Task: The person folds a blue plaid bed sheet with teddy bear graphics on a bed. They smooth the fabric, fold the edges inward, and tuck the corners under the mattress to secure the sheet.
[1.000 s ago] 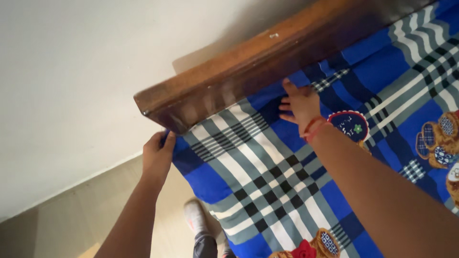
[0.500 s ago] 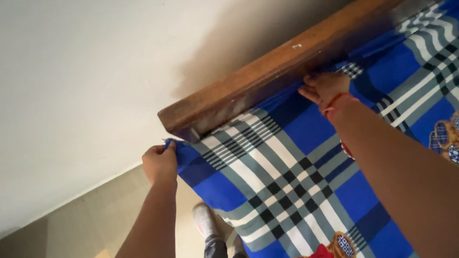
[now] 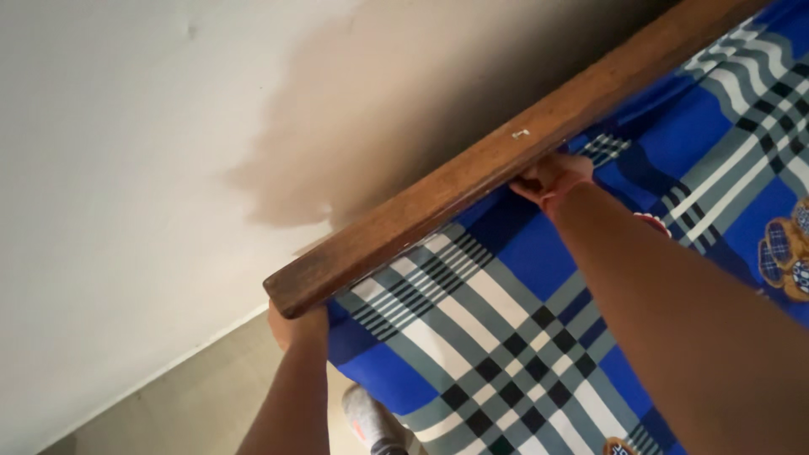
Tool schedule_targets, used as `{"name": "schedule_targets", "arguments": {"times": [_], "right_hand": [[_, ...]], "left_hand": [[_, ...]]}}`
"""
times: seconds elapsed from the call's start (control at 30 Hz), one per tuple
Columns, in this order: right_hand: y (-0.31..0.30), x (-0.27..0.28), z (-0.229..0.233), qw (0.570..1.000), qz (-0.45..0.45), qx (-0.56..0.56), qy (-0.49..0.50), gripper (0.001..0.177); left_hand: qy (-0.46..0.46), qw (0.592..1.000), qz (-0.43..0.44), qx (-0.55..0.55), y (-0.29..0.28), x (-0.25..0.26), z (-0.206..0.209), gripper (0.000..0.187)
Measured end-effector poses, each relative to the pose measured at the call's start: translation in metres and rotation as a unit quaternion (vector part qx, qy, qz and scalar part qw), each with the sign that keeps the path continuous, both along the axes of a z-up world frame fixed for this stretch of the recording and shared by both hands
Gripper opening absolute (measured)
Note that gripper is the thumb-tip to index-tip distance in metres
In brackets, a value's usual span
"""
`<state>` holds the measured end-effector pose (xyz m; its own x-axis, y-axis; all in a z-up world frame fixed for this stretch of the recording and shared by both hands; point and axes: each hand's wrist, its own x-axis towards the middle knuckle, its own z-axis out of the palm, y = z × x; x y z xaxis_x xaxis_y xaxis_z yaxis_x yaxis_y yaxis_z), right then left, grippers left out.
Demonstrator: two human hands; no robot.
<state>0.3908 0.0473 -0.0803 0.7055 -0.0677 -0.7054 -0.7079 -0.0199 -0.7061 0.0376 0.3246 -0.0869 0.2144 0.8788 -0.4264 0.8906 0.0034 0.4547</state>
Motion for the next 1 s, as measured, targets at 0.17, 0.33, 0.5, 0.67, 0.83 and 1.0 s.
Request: {"name": "schedule_targets", "arguments": {"times": [0.17, 0.33, 0.5, 0.67, 0.83, 1.0], "right_hand": [[0.008, -0.024, -0.025, 0.998, -0.048, -0.042, -0.017, 0.024], [-0.019, -0.030, -0.059, 0.992, 0.081, -0.037, -0.089, 0.024], [-0.047, -0.034, -0.024, 0.961, 0.172, 0.186, -0.109, 0.039], [-0.066, -0.027, 0.071, 0.984, 0.159, 0.054, -0.052, 0.056], [-0.095, -0.006, 0.107, 0.986, 0.140, -0.071, -0.049, 0.053], [-0.132, 0.020, 0.105, 0.912, 0.336, -0.022, -0.232, 0.044]], "left_hand": [[0.043, 0.998, -0.021, -0.042, -0.009, 0.003, 0.038, 0.041], [-0.121, 0.977, -0.027, 0.174, -0.038, 0.000, 0.093, 0.056], [-0.269, 0.943, -0.094, 0.174, -0.111, -0.005, 0.115, 0.053], [-0.289, 0.903, -0.317, 0.036, -0.173, 0.007, 0.136, 0.062], [-0.232, 0.858, -0.457, -0.039, -0.190, 0.084, 0.145, 0.063], [-0.210, 0.797, -0.566, 0.012, -0.192, 0.160, 0.136, 0.055]]}}
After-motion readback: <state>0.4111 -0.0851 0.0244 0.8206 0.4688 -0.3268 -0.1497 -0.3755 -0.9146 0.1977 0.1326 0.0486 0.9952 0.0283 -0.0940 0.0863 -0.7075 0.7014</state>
